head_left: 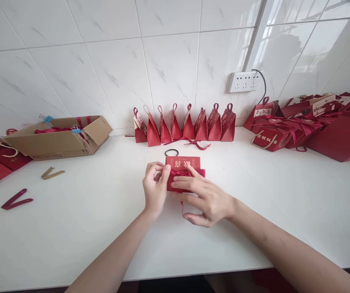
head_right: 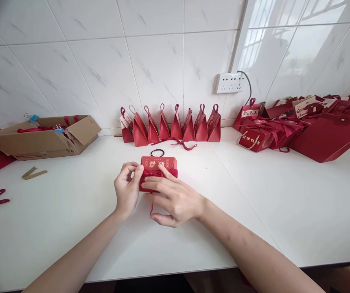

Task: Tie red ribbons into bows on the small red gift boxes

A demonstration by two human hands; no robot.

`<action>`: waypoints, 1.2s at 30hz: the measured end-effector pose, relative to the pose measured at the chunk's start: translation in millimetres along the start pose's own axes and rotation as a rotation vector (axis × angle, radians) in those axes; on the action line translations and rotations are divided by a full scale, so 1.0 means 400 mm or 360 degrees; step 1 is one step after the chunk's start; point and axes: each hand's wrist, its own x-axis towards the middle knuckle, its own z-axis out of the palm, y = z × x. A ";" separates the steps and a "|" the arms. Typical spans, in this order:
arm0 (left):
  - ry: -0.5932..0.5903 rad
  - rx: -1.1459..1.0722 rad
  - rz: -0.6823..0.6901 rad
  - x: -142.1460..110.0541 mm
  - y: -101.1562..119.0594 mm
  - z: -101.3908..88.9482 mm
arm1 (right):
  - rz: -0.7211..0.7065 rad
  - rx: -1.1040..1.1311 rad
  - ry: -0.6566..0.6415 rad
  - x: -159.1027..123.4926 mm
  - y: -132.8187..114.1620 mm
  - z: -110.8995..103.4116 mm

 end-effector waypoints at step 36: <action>-0.0059 0.0019 -0.0279 0.044 -0.039 -0.033 | 0.1923 0.2671 0.0827 -0.029 0.093 -0.013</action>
